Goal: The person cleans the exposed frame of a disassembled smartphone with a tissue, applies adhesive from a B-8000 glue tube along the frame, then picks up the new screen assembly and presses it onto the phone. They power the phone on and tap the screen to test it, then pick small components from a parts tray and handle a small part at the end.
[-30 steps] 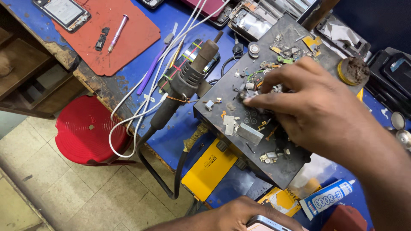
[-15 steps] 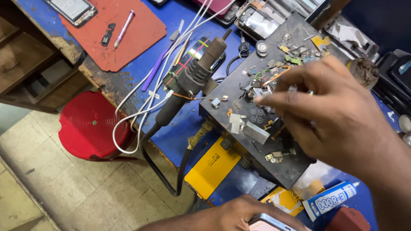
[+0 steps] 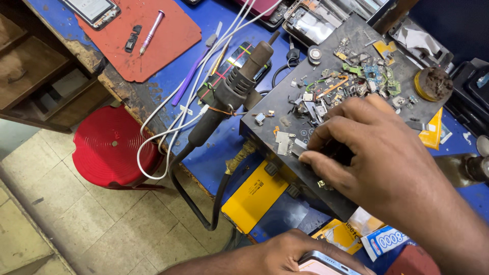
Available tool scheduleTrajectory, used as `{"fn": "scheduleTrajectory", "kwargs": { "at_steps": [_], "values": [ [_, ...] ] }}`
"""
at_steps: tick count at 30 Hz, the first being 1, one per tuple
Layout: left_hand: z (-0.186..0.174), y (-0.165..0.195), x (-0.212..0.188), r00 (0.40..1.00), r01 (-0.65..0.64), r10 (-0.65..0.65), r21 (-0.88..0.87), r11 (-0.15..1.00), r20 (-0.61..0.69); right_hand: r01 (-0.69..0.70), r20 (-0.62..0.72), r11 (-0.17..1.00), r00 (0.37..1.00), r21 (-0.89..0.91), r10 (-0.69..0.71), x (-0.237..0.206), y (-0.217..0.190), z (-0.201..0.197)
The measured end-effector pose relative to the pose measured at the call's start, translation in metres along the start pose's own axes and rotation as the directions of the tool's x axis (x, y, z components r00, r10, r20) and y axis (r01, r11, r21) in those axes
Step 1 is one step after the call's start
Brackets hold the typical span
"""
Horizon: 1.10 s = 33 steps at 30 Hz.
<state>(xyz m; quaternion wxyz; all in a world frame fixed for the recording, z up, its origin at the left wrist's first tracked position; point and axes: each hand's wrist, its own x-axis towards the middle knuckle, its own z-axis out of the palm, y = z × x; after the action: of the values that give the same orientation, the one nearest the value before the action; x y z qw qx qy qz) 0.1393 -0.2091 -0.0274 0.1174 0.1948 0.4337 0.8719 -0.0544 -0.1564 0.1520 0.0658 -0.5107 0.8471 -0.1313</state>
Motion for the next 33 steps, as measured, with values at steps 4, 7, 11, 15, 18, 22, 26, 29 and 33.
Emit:
{"fn": "scheduleTrajectory", "kwargs": {
  "at_steps": [4,7,11,15,18,22,26,29,33],
  "values": [
    [0.0,0.005,0.004,0.999,-0.046,0.046,0.062,0.997,0.003,-0.063,0.075,0.991,0.995,-0.122,0.073,0.002,-0.006,-0.001],
    [-0.002,0.011,0.005,0.998,-0.061,0.061,0.033,0.998,0.007,-0.137,0.145,0.98,0.977,-0.147,0.159,0.005,-0.01,-0.002],
    [-0.001,0.018,0.004,0.995,-0.102,0.102,0.037,0.994,0.009,-0.125,0.112,0.992,0.986,0.007,0.123,0.004,-0.006,-0.005],
    [-0.001,0.021,0.003,0.996,-0.089,0.088,0.066,0.994,0.012,-0.217,0.036,0.961,0.976,0.171,0.214,-0.001,0.014,-0.012],
    [-0.002,0.021,0.003,0.997,-0.074,0.074,0.117,0.99,0.002,-0.267,-0.077,0.933,0.953,0.241,0.293,-0.009,0.026,-0.013],
    [-0.002,0.02,0.006,0.995,-0.094,0.095,0.172,0.981,0.006,-0.094,-0.26,0.948,0.949,0.303,0.177,-0.015,0.033,-0.016],
    [-0.005,0.021,0.006,0.997,-0.072,0.071,0.2,0.977,0.012,-0.127,-0.337,0.983,0.927,0.131,0.165,-0.019,0.034,-0.018],
    [-0.006,0.021,0.007,1.0,-0.03,0.03,0.164,0.986,0.006,-0.072,-0.38,0.997,0.922,0.005,0.069,-0.026,0.035,-0.019],
    [-0.006,0.022,0.011,1.0,0.027,-0.028,0.105,0.994,0.008,-0.105,-0.41,0.987,0.901,0.119,0.145,-0.032,0.04,-0.021]
  ]
}}
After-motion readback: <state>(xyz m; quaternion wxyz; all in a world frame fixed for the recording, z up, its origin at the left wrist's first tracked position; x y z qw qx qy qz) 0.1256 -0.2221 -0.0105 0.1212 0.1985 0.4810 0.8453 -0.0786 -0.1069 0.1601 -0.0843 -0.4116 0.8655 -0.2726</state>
